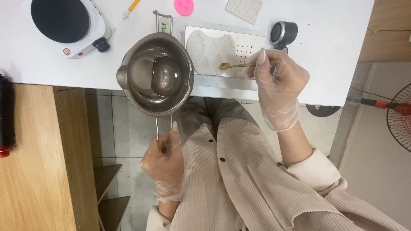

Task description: Melting wax with a heat gun and applying it to a mold using a spoon.

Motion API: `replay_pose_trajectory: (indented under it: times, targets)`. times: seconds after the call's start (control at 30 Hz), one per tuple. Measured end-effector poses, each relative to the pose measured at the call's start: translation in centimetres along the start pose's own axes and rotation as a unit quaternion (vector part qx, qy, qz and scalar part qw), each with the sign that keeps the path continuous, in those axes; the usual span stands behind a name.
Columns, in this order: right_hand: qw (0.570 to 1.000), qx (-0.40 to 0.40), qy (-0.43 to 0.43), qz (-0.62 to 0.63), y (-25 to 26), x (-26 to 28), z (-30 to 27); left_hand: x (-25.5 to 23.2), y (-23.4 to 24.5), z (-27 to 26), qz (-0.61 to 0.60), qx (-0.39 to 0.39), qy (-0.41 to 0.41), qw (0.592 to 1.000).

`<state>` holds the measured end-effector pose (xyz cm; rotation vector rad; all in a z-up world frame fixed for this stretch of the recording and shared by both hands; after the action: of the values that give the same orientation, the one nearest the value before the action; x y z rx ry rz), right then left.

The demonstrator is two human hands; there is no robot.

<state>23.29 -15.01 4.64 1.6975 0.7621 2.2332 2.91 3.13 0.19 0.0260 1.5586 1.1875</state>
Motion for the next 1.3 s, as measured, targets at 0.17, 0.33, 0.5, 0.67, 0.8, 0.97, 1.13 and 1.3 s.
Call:
replay_pose_trajectory:
  times: [0.17, 0.33, 0.5, 0.67, 0.8, 0.97, 1.13, 1.3]
  targets:
    - [1.000, -0.008, -0.005, -0.008, -0.1, -0.2, 0.1, -0.3, -0.1, 0.1, 0.006, 0.003, 0.009, 1.000]
    - [1.000, -0.014, -0.005, 0.015, -0.2, -0.6, 0.1, 0.0, -0.1, 0.0, 0.007, 0.007, 0.008, 1.000]
    - [1.000, -0.011, 0.001, 0.021, 0.0, -0.3, 0.1, 0.1, -0.1, -0.1, 0.002, 0.010, 0.017, 1.000]
    - [1.000, -0.001, 0.012, -0.008, 0.0, 0.1, -0.1, 0.1, -0.1, -0.2, 0.011, 0.001, 0.009, 1.000]
    - [1.000, -0.012, 0.001, 0.016, -0.1, -0.4, 0.1, 0.4, -0.2, -0.4, 0.015, 0.000, 0.008, 1.000]
    - [0.999, -0.019, 0.003, 0.030, -0.4, -0.8, 0.3, 0.4, -0.1, -0.3, 0.009, -0.003, 0.012, 1.000]
    - [1.000, -0.028, 0.002, 0.002, -0.3, -0.9, 0.3, 0.1, 0.2, -0.2, -0.006, -0.001, 0.012, 1.000]
    - [1.000, -0.029, 0.000, 0.004, -0.3, -0.7, 0.4, 0.0, 0.1, -0.3, 0.008, -0.007, -0.002, 1.000]
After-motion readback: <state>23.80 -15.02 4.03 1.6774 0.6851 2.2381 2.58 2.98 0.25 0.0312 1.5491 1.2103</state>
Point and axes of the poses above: each hand's wrist, its own z-axis towards the middle knuckle, its own y-axis out of the back of the hand, x = y × z, the point moved 4 cm from there along z, towards the middle knuckle, and after that the axes turned 6 degrees about -y, right-handed, at the moved point
